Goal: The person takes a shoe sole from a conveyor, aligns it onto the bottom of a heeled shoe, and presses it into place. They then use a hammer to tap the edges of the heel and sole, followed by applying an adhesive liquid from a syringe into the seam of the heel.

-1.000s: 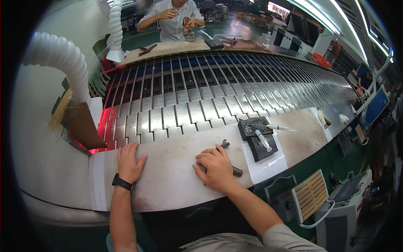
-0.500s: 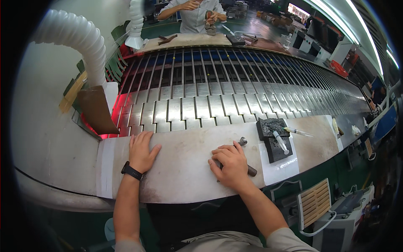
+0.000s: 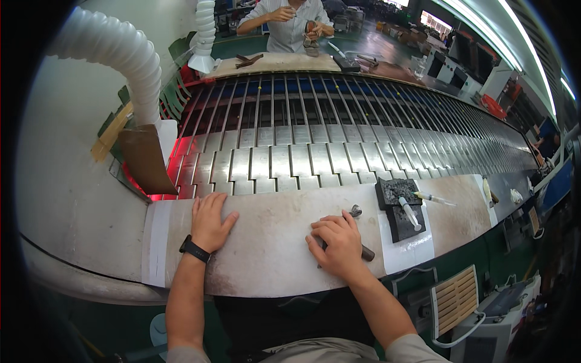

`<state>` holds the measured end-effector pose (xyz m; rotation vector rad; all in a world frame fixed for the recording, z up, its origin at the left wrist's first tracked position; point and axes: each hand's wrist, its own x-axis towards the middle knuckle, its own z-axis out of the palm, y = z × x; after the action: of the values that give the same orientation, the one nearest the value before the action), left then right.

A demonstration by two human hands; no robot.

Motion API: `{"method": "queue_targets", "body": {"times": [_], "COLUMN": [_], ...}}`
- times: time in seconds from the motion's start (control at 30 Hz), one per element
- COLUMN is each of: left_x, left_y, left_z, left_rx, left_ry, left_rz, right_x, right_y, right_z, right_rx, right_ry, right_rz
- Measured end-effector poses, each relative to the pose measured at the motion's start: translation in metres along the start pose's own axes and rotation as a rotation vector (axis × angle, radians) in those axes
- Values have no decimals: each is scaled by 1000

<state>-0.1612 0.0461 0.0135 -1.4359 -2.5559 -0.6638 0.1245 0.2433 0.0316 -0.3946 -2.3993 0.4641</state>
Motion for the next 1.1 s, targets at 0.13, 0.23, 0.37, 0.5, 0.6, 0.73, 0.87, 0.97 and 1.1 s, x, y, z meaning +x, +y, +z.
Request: {"method": "queue_targets", "body": {"times": [0.13,0.23,0.37,0.5,0.6,0.73,0.87,0.97,1.1], "left_x": [1,0,0,-2,-3,-4,-3,-6,-7], "left_y": [0,-4,-3,-3,-4,-5,-8,-12,-15], "left_z": [-1,0,-1,-3,-2,-2,-2,2,2], "left_rx": [2,-2,-4,-11,-12,-27,-18,-11,-18], "left_ry": [17,-16,-14,-17,-16,-27,-21,-7,10], "left_rz": [11,-17,-21,-33,-33,-35,-36,-17,-5], "right_x": [1,1,0,0,-1,-1,2,1,2], "right_y": [1,-1,-1,-3,-4,-6,-6,-8,-9], "right_z": [1,2,4,5,3,4,5,5,7], "right_rx": [-2,8,-3,-10,-11,-6,-12,-13,-21], "right_ry": [-3,0,-1,-13,-15,-14,0,-2,-3], "right_rz": [2,14,7,1,5,14,0,-4,-7]}}
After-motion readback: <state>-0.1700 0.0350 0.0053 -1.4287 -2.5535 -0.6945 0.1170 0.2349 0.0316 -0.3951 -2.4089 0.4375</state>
